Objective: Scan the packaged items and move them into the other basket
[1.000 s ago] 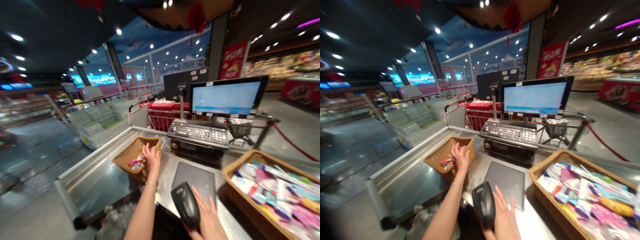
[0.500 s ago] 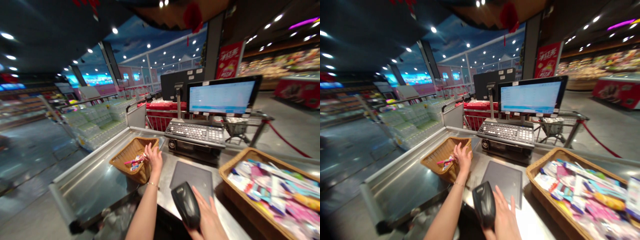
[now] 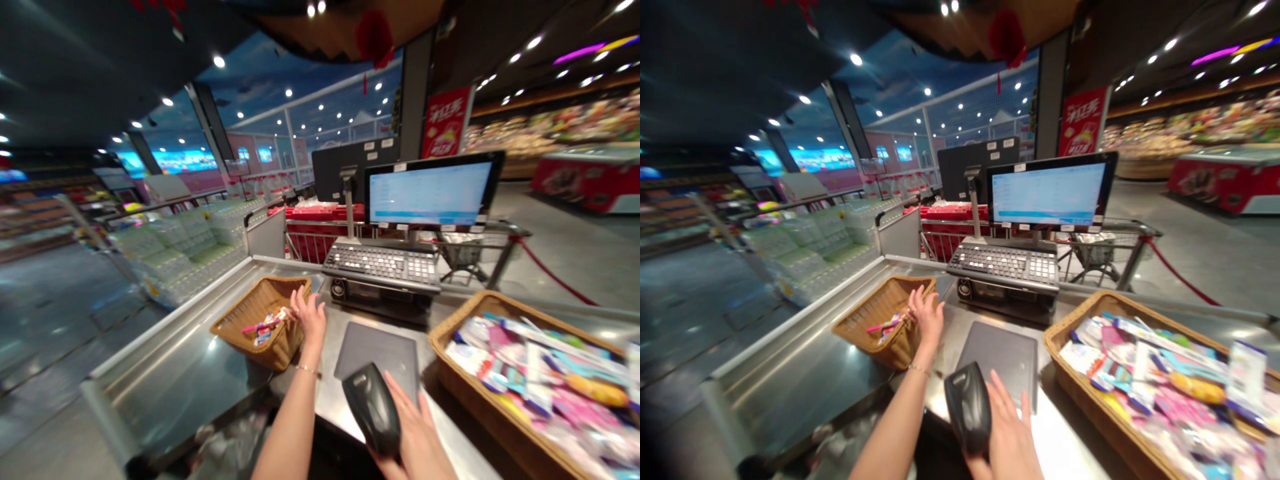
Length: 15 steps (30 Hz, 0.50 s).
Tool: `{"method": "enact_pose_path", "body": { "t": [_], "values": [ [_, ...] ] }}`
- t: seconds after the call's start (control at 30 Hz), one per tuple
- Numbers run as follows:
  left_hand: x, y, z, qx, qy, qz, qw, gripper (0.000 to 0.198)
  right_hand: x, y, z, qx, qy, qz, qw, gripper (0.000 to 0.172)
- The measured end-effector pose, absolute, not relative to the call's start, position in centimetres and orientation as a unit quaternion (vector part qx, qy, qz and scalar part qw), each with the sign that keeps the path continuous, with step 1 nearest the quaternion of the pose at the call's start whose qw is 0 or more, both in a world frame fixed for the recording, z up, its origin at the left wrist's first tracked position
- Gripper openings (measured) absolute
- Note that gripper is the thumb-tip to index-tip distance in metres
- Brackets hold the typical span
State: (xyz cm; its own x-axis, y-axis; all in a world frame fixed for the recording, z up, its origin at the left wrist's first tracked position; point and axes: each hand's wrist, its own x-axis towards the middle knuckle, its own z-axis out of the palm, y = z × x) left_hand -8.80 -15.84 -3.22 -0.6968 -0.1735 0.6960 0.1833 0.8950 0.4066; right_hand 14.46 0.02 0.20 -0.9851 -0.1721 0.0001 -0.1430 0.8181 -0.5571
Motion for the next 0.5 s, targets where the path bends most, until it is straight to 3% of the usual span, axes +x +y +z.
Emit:
{"method": "enact_pose_path", "body": {
  "t": [0.5],
  "values": [
    [-8.5,-12.5,-3.4,-0.029,-0.894,-0.255,0.368,0.017,15.2,1.3,0.0,-0.053,0.957,-0.287,-0.002,0.066]
  ]
}}
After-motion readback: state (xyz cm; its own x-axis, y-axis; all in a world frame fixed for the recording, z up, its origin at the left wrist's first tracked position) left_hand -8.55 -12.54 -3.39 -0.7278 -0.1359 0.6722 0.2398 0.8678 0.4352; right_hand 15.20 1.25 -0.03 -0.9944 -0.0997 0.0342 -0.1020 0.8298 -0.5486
